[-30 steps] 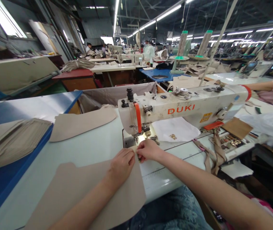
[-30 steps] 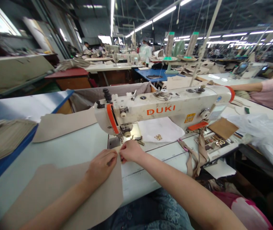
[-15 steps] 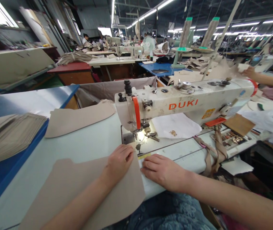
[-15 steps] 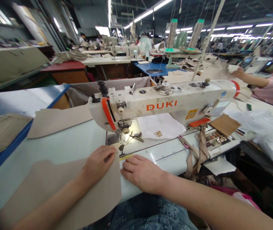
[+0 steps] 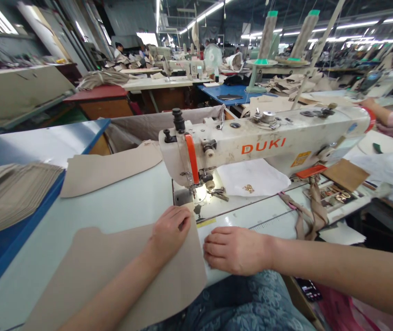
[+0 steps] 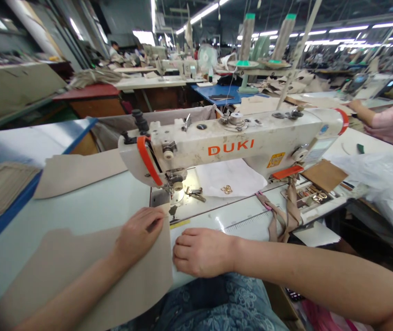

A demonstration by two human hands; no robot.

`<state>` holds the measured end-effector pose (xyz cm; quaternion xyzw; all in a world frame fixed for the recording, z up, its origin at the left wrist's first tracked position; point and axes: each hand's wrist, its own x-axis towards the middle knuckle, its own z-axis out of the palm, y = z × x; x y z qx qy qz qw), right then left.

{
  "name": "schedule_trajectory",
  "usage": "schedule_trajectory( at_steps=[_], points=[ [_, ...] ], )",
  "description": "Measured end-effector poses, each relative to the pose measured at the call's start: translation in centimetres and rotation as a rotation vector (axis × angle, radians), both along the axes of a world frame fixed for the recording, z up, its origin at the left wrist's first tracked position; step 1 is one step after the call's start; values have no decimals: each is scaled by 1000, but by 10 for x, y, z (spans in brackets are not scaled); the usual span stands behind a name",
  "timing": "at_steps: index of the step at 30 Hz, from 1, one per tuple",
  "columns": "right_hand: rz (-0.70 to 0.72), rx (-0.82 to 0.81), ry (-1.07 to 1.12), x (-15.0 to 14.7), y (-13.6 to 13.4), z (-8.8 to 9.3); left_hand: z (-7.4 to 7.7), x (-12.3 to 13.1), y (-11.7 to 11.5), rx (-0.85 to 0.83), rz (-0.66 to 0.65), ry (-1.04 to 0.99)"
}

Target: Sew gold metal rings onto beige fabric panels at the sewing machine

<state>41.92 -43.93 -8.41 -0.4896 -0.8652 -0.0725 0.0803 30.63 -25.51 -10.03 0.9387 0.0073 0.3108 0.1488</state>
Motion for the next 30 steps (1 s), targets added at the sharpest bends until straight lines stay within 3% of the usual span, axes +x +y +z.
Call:
schedule_trajectory(
  at_steps=[5, 13, 18, 30],
  points=[
    [-114, -15, 97, -9, -3, -1, -2, 0, 0, -17, 6, 5],
    [-385, 116, 217, -24, 31, -14, -2, 0, 2, 52, -40, -3],
    [-339, 123, 206, -21, 33, -27, -5, 1, 5, 147, -54, -5],
    [-343, 164, 230, -21, 31, -26, -4, 1, 6, 172, -48, -11]
  ],
)
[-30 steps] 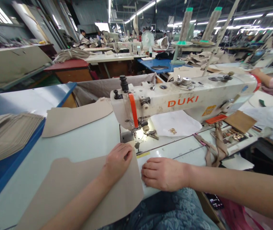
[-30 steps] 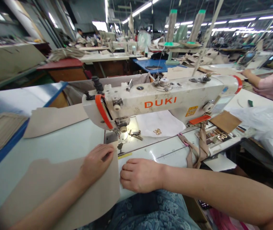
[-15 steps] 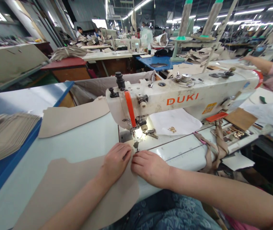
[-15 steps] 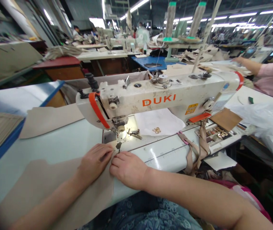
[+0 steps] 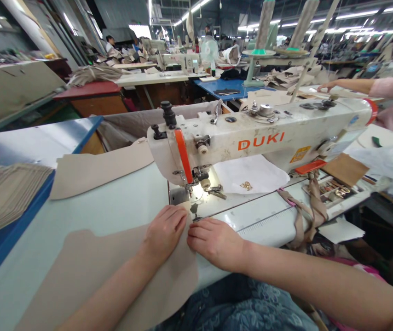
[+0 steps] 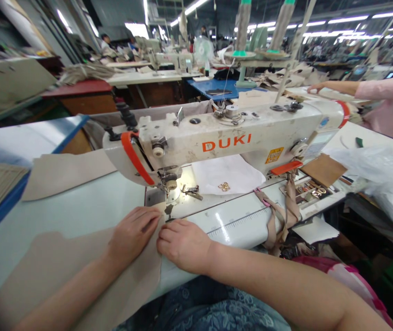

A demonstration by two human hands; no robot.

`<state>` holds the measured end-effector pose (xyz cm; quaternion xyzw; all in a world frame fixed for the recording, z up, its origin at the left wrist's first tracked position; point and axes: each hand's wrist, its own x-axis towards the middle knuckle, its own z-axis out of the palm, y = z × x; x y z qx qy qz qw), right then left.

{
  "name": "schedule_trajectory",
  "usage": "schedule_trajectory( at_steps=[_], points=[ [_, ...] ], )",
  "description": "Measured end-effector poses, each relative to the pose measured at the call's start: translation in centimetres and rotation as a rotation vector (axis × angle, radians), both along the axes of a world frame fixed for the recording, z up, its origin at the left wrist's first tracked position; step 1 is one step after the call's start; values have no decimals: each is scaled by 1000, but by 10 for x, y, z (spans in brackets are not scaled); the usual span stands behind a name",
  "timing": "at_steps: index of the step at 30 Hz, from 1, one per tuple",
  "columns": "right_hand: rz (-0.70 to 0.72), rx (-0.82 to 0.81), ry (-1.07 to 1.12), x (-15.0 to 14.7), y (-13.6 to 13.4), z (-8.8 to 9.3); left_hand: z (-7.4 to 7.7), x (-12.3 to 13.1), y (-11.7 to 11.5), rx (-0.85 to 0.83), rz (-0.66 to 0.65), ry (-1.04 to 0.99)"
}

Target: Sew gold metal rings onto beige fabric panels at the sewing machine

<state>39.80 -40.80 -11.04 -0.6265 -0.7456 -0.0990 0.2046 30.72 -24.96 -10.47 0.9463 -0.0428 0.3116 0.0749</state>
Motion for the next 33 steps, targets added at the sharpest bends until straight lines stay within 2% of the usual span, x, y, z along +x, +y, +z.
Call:
schedule_trajectory(
  at_steps=[20, 26, 33],
  points=[
    [1, -45, 50, 0, 0, 2, -1, -1, -1, 17, 1, 1],
    [-84, -52, -35, 11, 11, 7, 0, -1, 0, -20, -8, 4],
    [-60, -55, -102, 20, 19, 9, -3, -2, 2, -93, -6, 22]
  ],
)
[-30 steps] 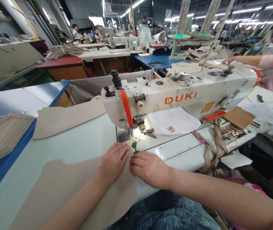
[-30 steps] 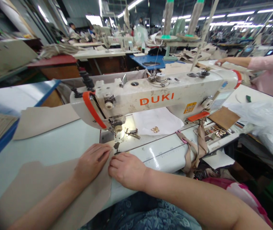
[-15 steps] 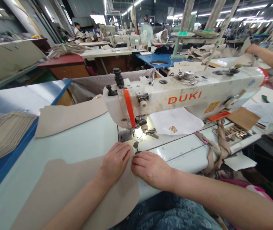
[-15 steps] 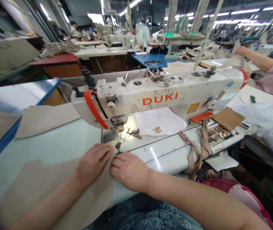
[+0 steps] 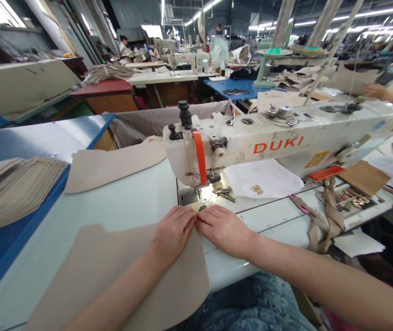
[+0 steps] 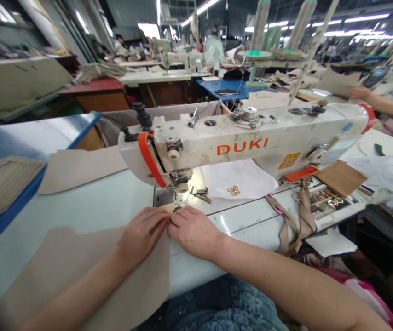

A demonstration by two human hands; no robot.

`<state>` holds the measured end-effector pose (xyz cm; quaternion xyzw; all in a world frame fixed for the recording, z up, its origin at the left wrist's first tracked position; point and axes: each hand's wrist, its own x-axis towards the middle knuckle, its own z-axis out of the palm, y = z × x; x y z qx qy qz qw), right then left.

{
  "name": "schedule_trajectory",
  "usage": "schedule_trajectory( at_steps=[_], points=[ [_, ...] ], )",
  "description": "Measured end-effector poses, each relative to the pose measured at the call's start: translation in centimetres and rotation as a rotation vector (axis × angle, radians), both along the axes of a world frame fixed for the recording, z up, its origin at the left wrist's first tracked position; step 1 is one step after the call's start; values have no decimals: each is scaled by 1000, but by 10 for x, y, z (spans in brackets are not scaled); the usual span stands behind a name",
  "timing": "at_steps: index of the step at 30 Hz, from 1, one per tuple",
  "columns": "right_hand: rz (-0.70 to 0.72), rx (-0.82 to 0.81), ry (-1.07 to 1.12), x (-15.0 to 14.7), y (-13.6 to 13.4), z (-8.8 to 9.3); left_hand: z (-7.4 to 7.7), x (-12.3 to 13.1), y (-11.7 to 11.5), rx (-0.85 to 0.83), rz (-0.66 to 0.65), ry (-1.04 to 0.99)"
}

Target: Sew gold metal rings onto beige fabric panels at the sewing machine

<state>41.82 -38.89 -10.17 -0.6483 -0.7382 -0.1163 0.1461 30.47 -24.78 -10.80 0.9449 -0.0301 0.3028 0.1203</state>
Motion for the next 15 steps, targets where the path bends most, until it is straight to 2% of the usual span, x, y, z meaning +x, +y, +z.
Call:
schedule_trajectory(
  at_steps=[9, 15],
  points=[
    [2, -1, 9, -2, 0, -3, 0, -4, 0, -48, 14, 30],
    [-10, -9, 0, 10, 5, -4, -4, 8, 5, -23, 26, 23]
  ],
)
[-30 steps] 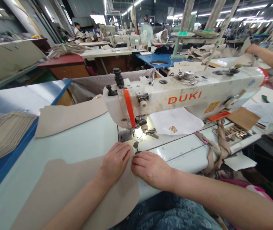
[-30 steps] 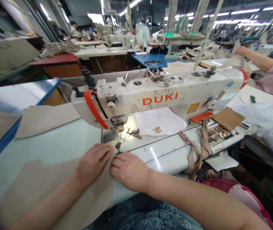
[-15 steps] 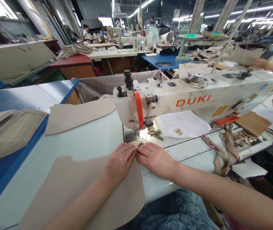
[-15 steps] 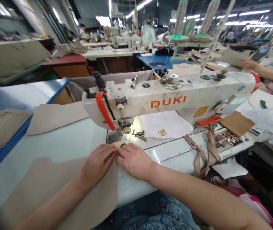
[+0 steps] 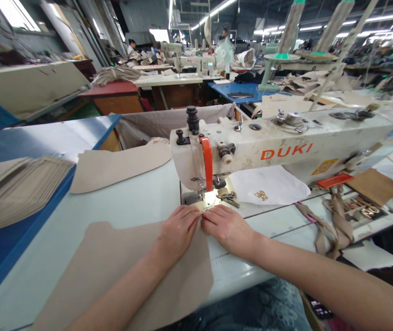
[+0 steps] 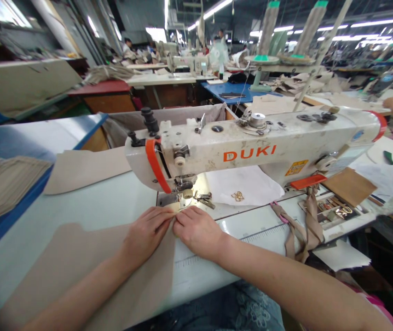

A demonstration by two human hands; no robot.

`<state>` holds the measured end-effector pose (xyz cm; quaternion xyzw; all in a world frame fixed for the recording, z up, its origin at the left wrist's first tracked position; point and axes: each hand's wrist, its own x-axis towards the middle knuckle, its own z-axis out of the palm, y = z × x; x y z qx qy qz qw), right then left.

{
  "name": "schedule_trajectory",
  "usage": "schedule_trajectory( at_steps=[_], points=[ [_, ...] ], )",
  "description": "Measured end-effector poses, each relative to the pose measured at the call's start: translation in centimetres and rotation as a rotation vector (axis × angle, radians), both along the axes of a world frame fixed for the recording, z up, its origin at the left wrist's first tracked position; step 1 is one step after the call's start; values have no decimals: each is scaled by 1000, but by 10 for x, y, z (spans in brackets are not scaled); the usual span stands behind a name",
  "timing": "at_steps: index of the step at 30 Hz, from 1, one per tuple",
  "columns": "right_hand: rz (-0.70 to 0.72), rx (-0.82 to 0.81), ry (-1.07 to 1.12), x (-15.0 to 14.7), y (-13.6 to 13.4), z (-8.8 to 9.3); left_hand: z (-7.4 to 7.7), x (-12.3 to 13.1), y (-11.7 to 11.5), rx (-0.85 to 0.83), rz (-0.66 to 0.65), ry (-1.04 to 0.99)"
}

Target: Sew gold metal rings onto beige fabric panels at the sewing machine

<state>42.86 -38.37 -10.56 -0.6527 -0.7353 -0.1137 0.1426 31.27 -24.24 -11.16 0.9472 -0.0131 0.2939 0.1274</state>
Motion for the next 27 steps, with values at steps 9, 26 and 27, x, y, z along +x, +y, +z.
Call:
schedule_trajectory(
  at_steps=[9, 26, 27],
  points=[
    [-49, -25, -10, 21, 10, 3, -1, 25, 10, 4, 12, -14],
    [-95, -62, 49, 27, 17, -1, -1, 31, 17, 32, 33, -38],
    [-94, -68, 49, 27, 17, -1, -1, 32, 17, 40, 31, -43]
  ],
)
